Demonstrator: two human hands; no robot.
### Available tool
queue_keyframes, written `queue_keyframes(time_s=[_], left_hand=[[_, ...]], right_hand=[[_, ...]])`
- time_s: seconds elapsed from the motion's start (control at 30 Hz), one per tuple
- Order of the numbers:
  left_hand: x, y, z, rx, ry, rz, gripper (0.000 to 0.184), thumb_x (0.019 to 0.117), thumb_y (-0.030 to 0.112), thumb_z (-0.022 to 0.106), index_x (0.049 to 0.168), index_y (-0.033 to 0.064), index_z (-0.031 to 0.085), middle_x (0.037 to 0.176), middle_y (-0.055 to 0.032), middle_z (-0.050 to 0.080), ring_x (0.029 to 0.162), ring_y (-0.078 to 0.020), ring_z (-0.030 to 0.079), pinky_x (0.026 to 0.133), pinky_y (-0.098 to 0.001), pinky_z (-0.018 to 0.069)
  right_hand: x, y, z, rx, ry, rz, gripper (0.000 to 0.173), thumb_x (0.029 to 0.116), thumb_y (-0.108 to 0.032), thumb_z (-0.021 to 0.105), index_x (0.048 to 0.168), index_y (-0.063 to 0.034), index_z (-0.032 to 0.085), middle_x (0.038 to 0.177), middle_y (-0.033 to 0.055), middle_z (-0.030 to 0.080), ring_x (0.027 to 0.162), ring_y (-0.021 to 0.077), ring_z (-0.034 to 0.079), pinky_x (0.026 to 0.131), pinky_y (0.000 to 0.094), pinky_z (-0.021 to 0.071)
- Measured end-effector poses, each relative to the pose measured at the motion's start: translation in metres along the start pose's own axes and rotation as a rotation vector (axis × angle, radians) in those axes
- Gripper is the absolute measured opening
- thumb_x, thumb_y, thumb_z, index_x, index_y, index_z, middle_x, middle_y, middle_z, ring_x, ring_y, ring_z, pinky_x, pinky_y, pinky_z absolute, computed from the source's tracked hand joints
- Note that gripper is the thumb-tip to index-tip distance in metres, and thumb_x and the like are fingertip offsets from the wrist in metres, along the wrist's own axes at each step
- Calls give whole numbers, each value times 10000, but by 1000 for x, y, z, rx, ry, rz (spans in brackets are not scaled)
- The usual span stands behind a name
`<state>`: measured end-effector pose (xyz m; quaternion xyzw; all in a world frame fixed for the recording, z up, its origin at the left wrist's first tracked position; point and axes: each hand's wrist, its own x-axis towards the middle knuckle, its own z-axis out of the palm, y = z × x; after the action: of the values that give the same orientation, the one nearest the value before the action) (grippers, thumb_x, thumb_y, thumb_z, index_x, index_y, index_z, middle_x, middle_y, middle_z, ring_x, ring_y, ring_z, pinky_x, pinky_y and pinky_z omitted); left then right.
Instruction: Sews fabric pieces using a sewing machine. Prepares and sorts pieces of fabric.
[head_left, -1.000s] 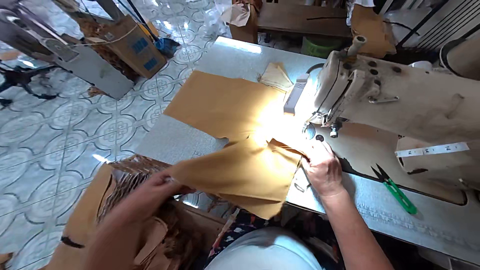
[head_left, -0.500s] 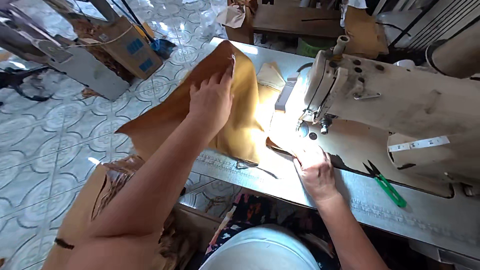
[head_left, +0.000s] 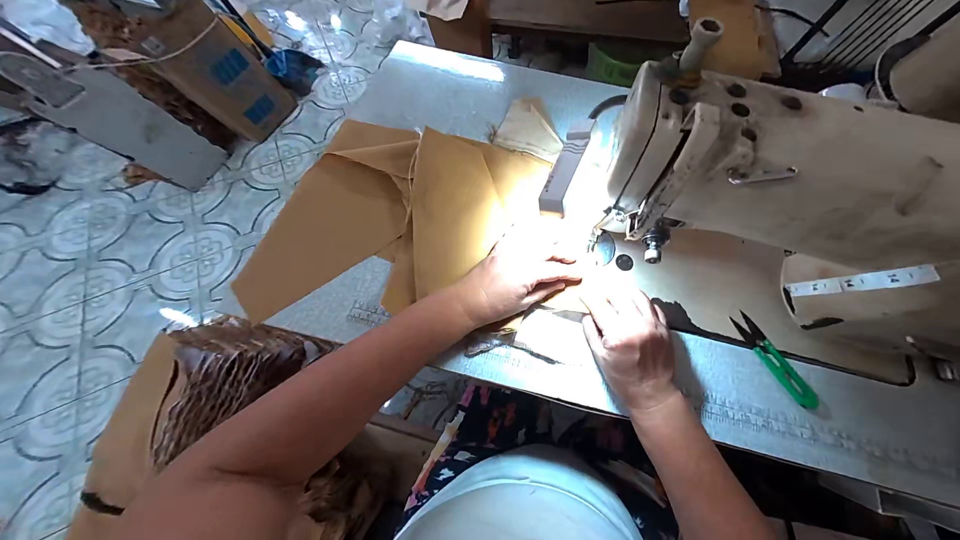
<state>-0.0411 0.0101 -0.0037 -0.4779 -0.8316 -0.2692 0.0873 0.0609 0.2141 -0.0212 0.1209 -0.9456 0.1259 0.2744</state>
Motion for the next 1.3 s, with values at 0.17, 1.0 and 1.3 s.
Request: queue_keyframes(time_s=[0.17,1.0,1.3], left_hand=[[-5,6,-2,21,-29,-2,301,1000,242,585,1256,254,744,1406,-9,640,1409,-275,486,1156,-570,337],[21,-21,-1,109,-105,20,333,1050,335,474,1268,273,719,1419,-13,621,1379,-272,509,1133,-608,336],[26,21,-17,193,-118,69,291,1064,245,492,1207,192,740,1363,-57,654,1280,-271,601,1047,-559,462]], right_hand=[[1,0,0,3,2,7,208,952,-191,624,1042,-173,810,1005,58,768,993,282,712,764,427,566],[26,5,4,20,-118,152,295,949,-66,600,1160,-172,777,1014,100,696,980,294,679,791,430,571],[-25,49,-65,604,318,586,245,994,-46,552,1174,73,666,1090,149,681,896,109,688,749,246,596]])
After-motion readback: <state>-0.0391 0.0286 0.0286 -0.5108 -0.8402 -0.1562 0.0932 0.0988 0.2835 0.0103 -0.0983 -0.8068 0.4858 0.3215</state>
